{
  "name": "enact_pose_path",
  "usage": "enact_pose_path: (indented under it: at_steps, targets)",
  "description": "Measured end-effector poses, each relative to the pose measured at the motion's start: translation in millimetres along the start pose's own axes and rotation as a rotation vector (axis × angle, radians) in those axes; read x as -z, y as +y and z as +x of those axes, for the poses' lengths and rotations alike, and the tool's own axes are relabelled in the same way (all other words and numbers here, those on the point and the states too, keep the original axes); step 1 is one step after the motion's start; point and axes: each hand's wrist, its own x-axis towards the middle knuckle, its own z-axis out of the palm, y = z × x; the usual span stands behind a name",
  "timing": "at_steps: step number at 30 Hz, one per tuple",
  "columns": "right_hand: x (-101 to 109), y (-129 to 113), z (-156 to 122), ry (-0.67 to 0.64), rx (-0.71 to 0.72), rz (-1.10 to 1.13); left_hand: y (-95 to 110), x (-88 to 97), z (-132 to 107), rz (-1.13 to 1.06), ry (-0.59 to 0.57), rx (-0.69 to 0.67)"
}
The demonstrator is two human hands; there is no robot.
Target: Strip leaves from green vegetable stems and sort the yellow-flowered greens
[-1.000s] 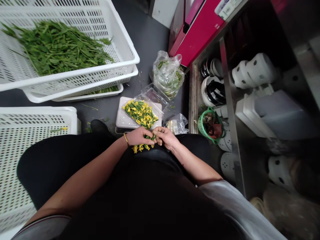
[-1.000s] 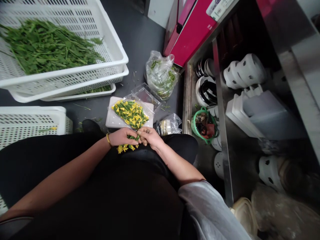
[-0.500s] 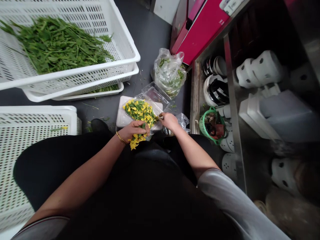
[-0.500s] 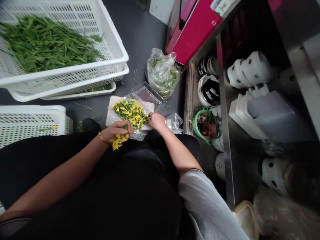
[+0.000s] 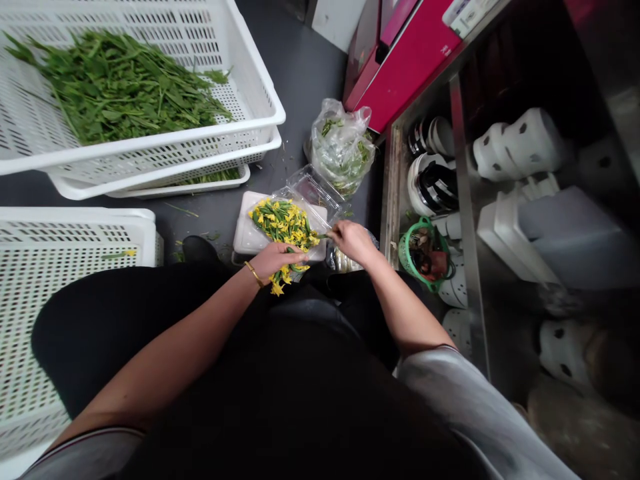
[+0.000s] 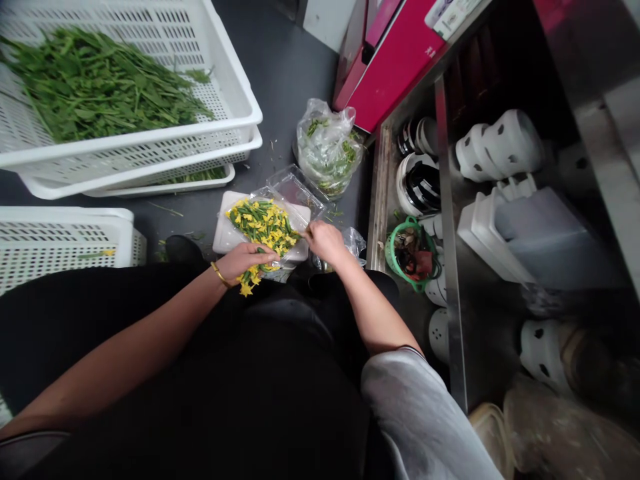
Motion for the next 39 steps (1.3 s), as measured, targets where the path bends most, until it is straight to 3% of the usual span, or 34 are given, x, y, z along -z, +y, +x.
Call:
enact_pose_path:
  at_steps: [5,9,12,14,16,17,18,21,23,27,33,39]
  targets:
    - [-8,-41,-43,0.177,0.26,0.111,-11,-6.2,1,-0.253,0.046,0.087]
    - [-20,-63,-57,0.174,0.403,0.162,-10,0.2,-2,-0.229,-0.017,0.075]
    - [-16,-56,-61,0.044,0.482,0.359,-5,3.2,-7,-0.093,-0.106,0.103]
    - [-8,-39,-56,-0.245,0.504,0.518,-2,4.3,-8,-0.06,-0.122,0.096]
    - [-3,-18,-40,-0.543,0.421,0.583,-1,6.1,-8,-0.092,-0.112,0.058]
    - [-3,-10,-27,-0.588,0.329,0.564,-1,7.5,-7,-0.117,-0.11,0.033]
    - [-6,-3,-11,-0.543,0.211,0.522,-1,9.0,-6,-0.138,-0.113,0.008]
    - [-26,-2,44,-0.208,-0.121,0.321,-2,13.5,-3,-0.157,-0.108,-0.024]
    - [-43,-11,75,-0.168,-0.223,0.219,-1,15.1,-3,-0.152,-0.084,-0.01]
    - [-59,-16,95,-0.183,-0.242,0.19,2,14.6,-2,-0.181,-0.015,-0.019]
    - [-43,5,74,-0.055,-0.169,0.309,2,12.0,9,-0.26,0.159,-0.08]
    - [-56,-22,88,-0.225,-0.263,0.14,-3,10.4,2,-0.214,0.14,-0.064]
